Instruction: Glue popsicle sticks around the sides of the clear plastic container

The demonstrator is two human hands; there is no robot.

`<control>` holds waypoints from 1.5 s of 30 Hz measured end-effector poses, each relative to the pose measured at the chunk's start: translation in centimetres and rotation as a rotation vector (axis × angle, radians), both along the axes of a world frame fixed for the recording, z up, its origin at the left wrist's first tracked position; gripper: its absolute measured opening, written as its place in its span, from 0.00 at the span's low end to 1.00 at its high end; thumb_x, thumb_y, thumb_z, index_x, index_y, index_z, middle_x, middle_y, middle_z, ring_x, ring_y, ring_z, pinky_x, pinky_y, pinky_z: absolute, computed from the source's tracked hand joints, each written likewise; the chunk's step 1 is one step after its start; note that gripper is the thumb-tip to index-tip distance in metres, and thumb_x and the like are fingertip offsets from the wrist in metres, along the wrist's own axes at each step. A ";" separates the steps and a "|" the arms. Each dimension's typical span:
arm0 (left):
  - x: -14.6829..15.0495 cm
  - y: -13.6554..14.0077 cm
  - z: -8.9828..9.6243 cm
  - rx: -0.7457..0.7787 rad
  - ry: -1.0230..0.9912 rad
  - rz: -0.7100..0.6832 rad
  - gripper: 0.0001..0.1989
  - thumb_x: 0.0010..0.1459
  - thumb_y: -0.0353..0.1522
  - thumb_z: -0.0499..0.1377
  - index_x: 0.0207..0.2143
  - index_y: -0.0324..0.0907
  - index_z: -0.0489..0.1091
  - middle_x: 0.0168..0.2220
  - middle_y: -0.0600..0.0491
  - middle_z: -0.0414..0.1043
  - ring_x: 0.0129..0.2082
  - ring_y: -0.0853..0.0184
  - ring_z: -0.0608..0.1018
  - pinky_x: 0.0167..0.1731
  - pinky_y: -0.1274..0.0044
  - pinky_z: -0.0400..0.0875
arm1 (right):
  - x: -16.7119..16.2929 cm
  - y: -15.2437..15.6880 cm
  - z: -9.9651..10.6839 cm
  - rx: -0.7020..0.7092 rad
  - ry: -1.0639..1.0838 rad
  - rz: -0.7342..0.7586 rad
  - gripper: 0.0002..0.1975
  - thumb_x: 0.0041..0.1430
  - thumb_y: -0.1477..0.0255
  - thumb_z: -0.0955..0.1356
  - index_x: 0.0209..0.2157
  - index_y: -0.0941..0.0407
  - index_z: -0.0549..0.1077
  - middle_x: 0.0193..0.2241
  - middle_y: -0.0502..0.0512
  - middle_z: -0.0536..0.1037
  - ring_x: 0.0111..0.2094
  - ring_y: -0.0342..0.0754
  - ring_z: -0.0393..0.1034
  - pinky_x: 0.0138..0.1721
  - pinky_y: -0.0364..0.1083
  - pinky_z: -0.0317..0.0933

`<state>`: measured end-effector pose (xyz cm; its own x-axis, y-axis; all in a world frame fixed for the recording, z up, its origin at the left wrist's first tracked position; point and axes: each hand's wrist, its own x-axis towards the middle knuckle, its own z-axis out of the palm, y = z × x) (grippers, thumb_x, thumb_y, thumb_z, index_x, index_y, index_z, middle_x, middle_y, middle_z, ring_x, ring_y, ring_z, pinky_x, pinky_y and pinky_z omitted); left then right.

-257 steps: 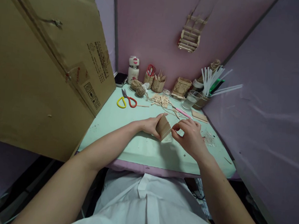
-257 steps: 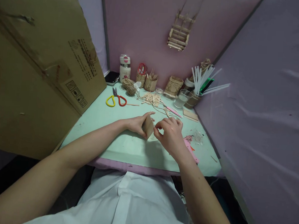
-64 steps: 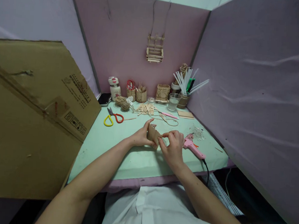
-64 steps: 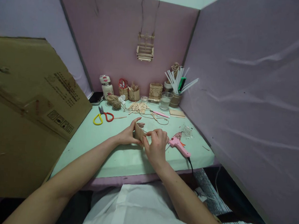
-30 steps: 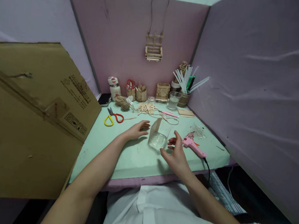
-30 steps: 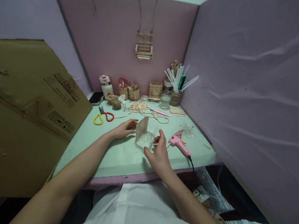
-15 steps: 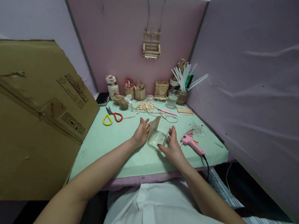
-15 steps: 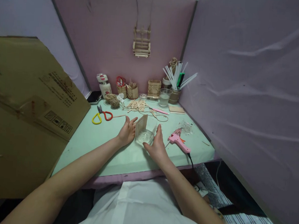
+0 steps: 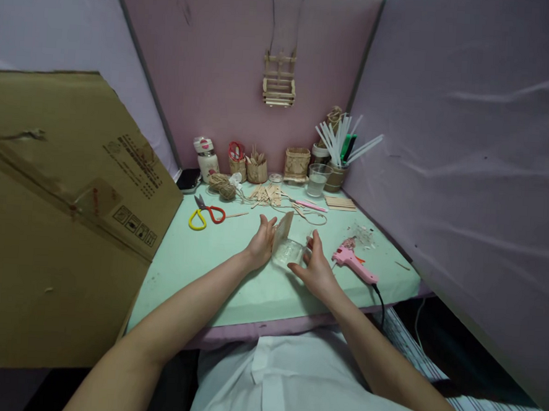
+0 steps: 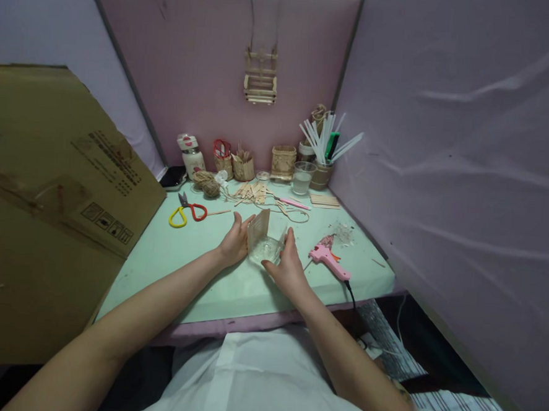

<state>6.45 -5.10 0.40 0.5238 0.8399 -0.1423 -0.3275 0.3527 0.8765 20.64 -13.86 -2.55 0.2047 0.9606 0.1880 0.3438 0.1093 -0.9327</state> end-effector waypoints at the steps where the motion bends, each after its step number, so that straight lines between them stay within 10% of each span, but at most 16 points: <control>1: 0.1 0.0 0.0 0.025 -0.011 -0.013 0.44 0.57 0.62 0.35 0.68 0.49 0.47 0.69 0.51 0.54 0.69 0.56 0.57 0.66 0.63 0.54 | 0.0 0.0 0.0 0.004 0.001 0.001 0.55 0.47 0.69 0.72 0.69 0.55 0.37 0.68 0.70 0.52 0.68 0.59 0.51 0.62 0.61 0.56; 18: 0.0 -0.5 0.1 0.120 -0.050 -0.018 0.40 0.61 0.59 0.39 0.66 0.47 0.54 0.67 0.48 0.58 0.67 0.55 0.61 0.65 0.63 0.56 | 0.5 0.6 0.5 -0.041 -0.035 0.096 0.56 0.48 0.70 0.71 0.70 0.53 0.33 0.68 0.68 0.51 0.64 0.58 0.59 0.62 0.60 0.56; 29: -0.7 0.0 -0.1 0.065 0.013 0.139 0.43 0.60 0.60 0.38 0.69 0.46 0.45 0.67 0.45 0.58 0.67 0.57 0.61 0.65 0.66 0.56 | 0.8 -0.3 1.3 0.201 -0.367 -0.059 0.54 0.50 0.63 0.73 0.69 0.55 0.38 0.69 0.68 0.45 0.71 0.61 0.37 0.67 0.66 0.42; 45: -0.6 -1.2 1.5 0.000 -0.072 0.024 0.39 0.63 0.56 0.32 0.69 0.45 0.43 0.69 0.47 0.52 0.68 0.58 0.60 0.65 0.65 0.56 | 0.0 0.4 1.6 0.033 0.060 0.082 0.55 0.48 0.67 0.72 0.69 0.55 0.35 0.67 0.70 0.52 0.69 0.54 0.46 0.63 0.61 0.54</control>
<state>5.87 -6.28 1.87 0.5124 0.8523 -0.1050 -0.3984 0.3443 0.8501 20.63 -13.43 -0.99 0.1372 0.9681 0.2097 0.2765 0.1659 -0.9466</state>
